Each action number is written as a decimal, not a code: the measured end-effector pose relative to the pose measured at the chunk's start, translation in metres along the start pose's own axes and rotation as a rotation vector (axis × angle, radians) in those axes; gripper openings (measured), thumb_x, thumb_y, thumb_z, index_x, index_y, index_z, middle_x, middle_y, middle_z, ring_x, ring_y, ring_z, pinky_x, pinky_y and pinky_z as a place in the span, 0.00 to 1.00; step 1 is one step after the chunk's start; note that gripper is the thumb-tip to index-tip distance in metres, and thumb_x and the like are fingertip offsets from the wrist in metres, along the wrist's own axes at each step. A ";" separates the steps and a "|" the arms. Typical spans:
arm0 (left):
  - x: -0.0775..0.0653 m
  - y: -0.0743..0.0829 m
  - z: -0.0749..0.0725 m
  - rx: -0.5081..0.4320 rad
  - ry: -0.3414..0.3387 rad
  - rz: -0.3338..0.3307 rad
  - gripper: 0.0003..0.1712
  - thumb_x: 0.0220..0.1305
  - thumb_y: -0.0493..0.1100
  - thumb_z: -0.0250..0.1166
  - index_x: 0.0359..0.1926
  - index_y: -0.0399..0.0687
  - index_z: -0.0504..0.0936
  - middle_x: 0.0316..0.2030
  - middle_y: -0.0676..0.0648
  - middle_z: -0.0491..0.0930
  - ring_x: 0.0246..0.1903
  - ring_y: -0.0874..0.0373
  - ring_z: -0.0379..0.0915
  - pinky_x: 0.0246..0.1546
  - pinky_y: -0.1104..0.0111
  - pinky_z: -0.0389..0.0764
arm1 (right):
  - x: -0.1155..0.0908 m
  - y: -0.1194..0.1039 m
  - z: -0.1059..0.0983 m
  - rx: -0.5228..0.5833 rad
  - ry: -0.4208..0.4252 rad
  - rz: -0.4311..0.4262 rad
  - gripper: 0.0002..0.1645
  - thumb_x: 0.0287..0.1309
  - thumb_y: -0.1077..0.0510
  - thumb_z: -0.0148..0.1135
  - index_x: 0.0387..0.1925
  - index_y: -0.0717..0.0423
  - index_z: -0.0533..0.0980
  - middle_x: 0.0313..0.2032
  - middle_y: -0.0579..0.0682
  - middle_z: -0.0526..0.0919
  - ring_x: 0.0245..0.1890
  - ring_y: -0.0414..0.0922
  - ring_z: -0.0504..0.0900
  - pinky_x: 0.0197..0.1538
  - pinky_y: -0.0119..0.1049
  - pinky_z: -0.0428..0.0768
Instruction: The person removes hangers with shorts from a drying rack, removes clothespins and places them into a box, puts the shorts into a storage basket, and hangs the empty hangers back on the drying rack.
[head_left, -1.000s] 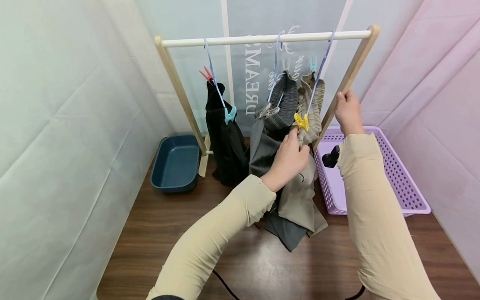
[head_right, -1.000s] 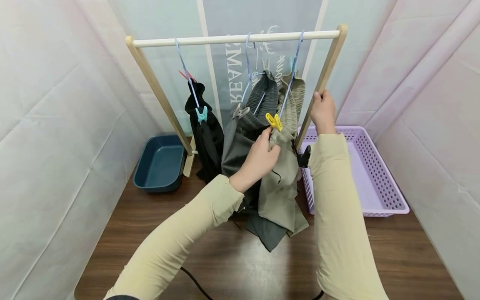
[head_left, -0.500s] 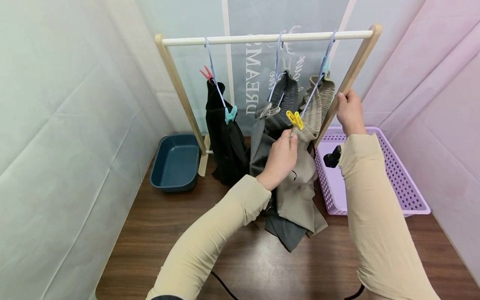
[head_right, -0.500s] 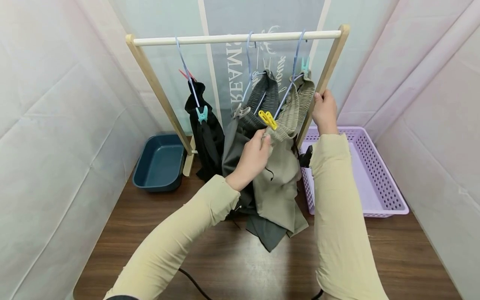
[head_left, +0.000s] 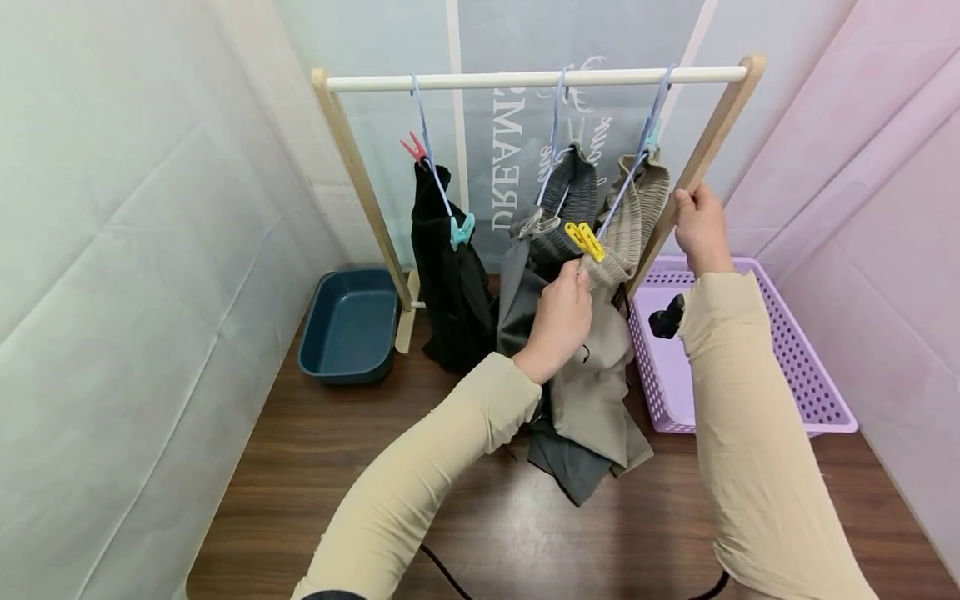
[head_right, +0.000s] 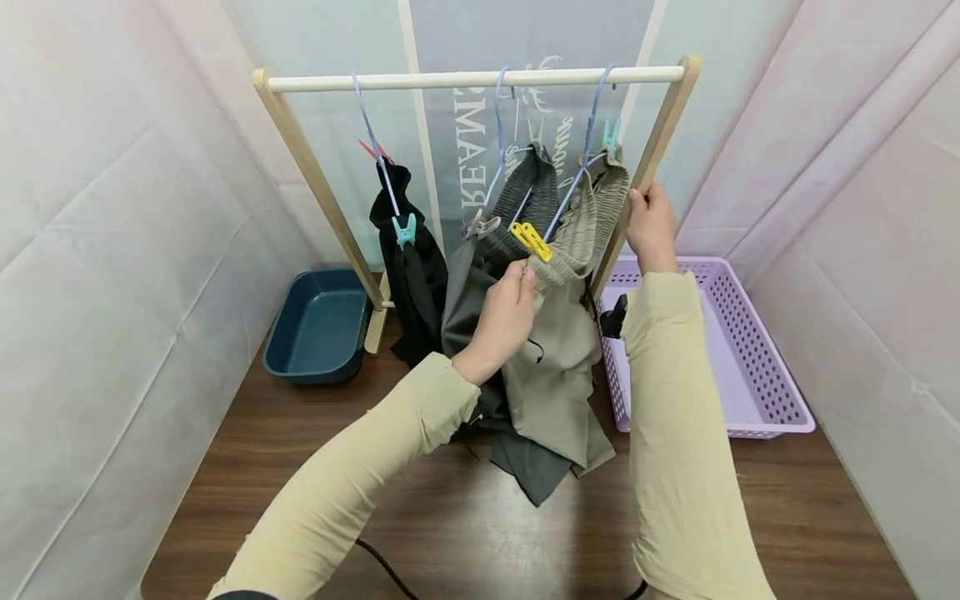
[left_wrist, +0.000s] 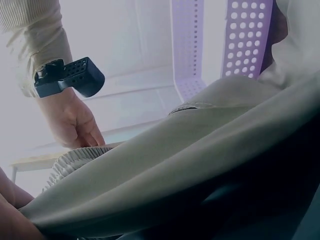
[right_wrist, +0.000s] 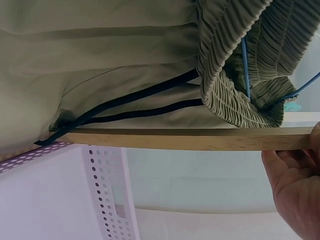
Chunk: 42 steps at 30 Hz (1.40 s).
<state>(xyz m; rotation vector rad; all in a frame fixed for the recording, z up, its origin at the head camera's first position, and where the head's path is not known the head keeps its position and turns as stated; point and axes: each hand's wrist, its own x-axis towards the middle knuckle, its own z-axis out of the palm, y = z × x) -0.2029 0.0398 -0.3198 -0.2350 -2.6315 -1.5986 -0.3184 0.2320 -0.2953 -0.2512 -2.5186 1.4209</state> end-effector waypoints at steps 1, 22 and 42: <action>0.000 0.000 0.000 0.001 0.008 0.004 0.24 0.77 0.46 0.38 0.67 0.43 0.65 0.39 0.41 0.80 0.27 0.56 0.68 0.28 0.69 0.67 | 0.000 0.000 0.000 -0.002 -0.001 -0.002 0.25 0.73 0.46 0.36 0.55 0.62 0.66 0.35 0.42 0.66 0.37 0.33 0.64 0.43 0.28 0.65; -0.003 -0.002 -0.003 0.008 0.097 0.060 0.21 0.77 0.44 0.40 0.62 0.40 0.69 0.36 0.39 0.80 0.31 0.52 0.72 0.33 0.65 0.71 | 0.000 0.004 -0.002 -0.013 0.001 -0.031 0.25 0.73 0.47 0.36 0.54 0.64 0.65 0.31 0.42 0.64 0.33 0.34 0.63 0.37 0.27 0.63; -0.002 0.000 -0.020 -0.094 0.104 0.090 0.21 0.77 0.43 0.42 0.63 0.38 0.68 0.24 0.49 0.66 0.20 0.57 0.60 0.24 0.73 0.61 | 0.003 0.004 -0.001 -0.002 0.024 -0.033 0.24 0.73 0.49 0.38 0.55 0.64 0.67 0.38 0.46 0.70 0.36 0.34 0.65 0.42 0.27 0.65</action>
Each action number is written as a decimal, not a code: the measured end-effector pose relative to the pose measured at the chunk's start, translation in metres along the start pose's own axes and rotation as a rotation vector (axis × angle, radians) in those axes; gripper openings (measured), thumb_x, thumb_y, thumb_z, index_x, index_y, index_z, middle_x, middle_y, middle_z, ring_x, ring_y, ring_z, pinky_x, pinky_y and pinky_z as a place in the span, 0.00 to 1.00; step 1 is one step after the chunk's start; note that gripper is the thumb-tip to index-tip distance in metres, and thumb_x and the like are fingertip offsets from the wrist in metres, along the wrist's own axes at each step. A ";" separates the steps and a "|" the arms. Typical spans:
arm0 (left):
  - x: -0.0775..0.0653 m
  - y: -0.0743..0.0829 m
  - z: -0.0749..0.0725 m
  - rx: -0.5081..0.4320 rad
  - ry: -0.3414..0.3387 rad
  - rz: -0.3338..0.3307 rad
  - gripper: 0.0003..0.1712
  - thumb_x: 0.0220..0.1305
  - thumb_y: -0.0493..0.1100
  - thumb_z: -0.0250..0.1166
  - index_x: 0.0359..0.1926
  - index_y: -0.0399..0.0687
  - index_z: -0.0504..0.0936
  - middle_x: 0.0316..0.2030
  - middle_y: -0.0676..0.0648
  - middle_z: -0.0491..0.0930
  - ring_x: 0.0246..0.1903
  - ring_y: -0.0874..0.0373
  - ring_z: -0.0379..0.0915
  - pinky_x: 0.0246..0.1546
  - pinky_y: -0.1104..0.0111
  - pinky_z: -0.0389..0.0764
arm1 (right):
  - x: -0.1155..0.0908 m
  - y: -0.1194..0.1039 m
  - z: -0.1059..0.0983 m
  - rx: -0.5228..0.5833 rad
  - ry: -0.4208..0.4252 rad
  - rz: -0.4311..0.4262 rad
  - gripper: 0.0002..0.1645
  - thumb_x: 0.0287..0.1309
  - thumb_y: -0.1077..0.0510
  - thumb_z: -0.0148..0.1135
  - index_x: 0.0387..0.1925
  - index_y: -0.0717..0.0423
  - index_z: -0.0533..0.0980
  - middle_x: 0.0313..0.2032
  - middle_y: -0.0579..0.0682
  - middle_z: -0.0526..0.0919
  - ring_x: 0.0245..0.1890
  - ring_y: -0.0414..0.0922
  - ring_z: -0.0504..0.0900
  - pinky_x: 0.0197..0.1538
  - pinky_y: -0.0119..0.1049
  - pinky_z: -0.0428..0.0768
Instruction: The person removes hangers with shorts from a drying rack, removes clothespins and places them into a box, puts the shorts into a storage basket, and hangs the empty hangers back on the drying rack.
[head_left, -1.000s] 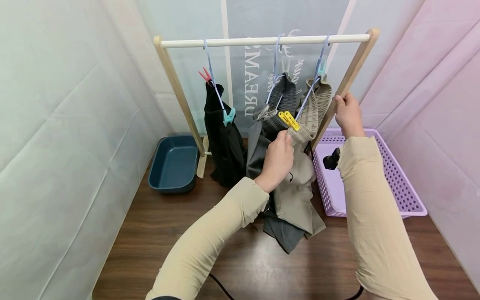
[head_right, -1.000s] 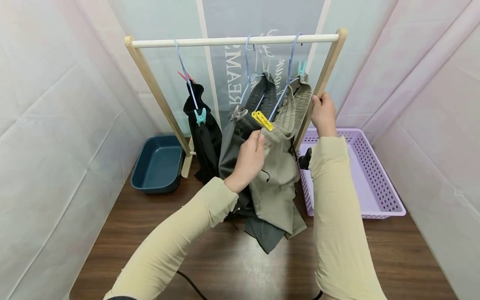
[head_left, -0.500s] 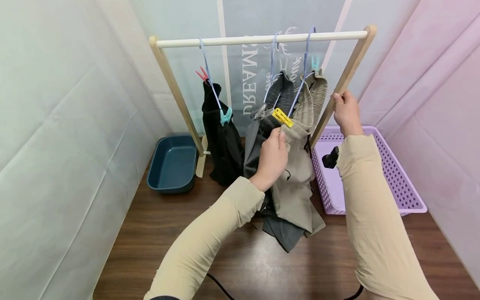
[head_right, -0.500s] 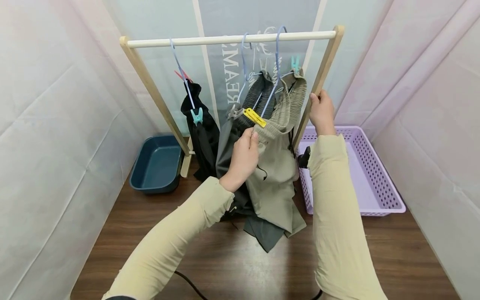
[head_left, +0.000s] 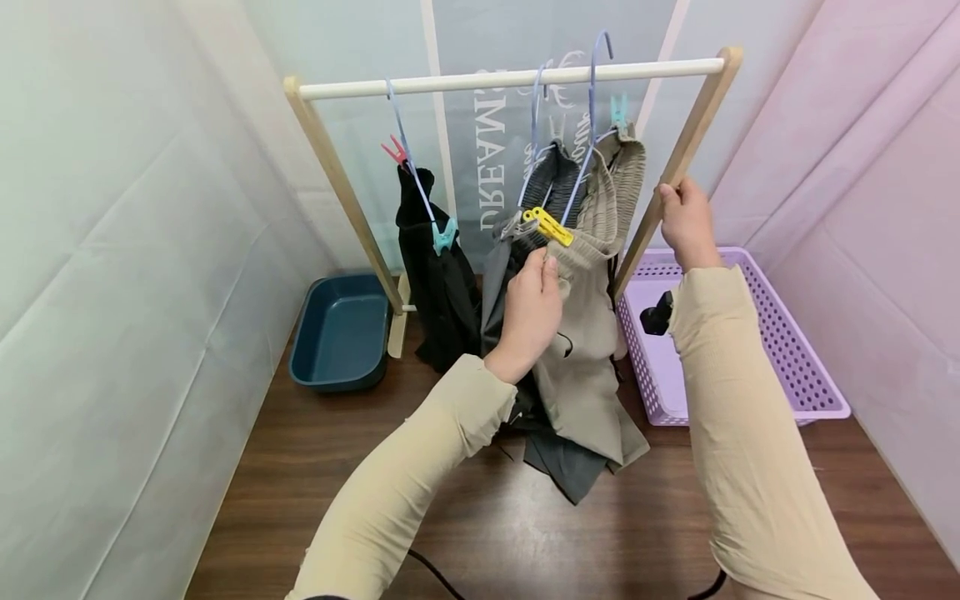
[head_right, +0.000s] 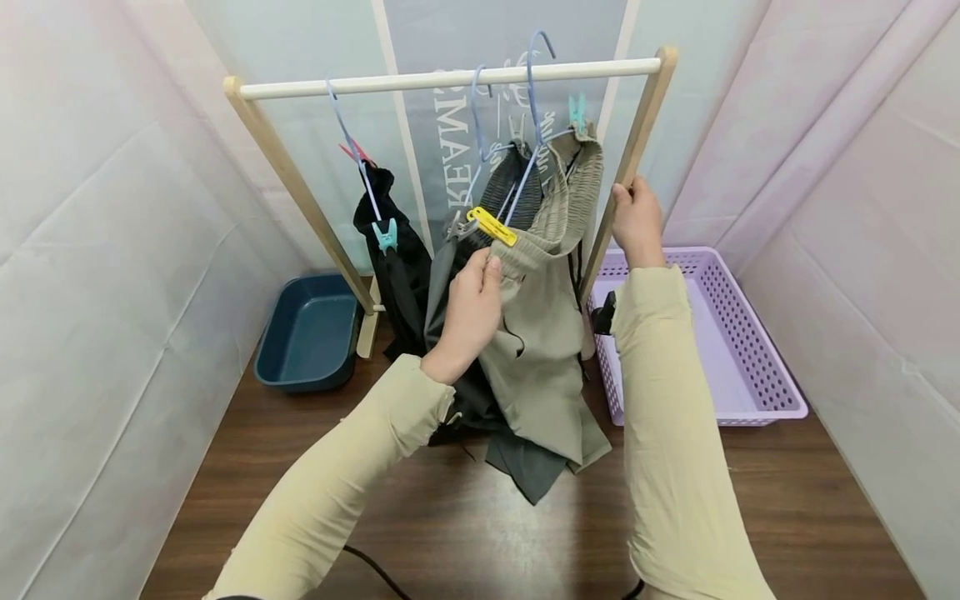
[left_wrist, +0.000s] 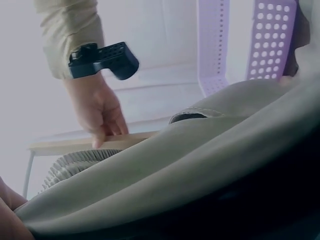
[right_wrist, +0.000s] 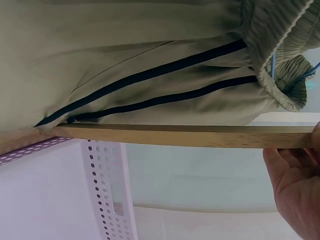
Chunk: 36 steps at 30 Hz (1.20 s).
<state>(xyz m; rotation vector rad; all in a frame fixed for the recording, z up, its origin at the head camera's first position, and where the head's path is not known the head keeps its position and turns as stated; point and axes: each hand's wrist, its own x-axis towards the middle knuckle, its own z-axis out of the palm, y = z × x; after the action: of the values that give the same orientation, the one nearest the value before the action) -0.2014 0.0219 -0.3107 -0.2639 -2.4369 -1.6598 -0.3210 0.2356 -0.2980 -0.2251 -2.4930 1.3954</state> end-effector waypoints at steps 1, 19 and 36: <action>0.000 0.001 -0.001 -0.005 0.003 0.003 0.21 0.77 0.43 0.42 0.62 0.38 0.69 0.24 0.49 0.65 0.20 0.57 0.59 0.24 0.73 0.61 | 0.000 0.000 0.000 0.001 0.002 0.001 0.24 0.73 0.49 0.38 0.55 0.64 0.67 0.39 0.46 0.71 0.36 0.34 0.65 0.43 0.27 0.65; -0.014 -0.006 -0.025 0.038 -0.036 0.033 0.21 0.76 0.43 0.43 0.63 0.41 0.69 0.42 0.39 0.81 0.30 0.51 0.73 0.32 0.68 0.71 | -0.001 -0.003 0.006 0.034 -0.027 -0.007 0.18 0.73 0.49 0.40 0.48 0.59 0.67 0.37 0.45 0.70 0.35 0.35 0.66 0.40 0.26 0.65; -0.033 -0.012 -0.044 -0.028 -0.023 0.011 0.21 0.76 0.42 0.44 0.62 0.39 0.70 0.23 0.43 0.72 0.19 0.58 0.61 0.27 0.70 0.68 | 0.003 -0.004 0.005 0.011 -0.055 -0.010 0.18 0.73 0.48 0.40 0.47 0.58 0.67 0.39 0.46 0.72 0.34 0.32 0.67 0.42 0.26 0.67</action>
<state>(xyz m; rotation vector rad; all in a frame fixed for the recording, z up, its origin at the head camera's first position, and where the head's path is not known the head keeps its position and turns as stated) -0.1703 -0.0252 -0.3134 -0.3009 -2.4258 -1.6968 -0.3258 0.2304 -0.2965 -0.1744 -2.5258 1.4296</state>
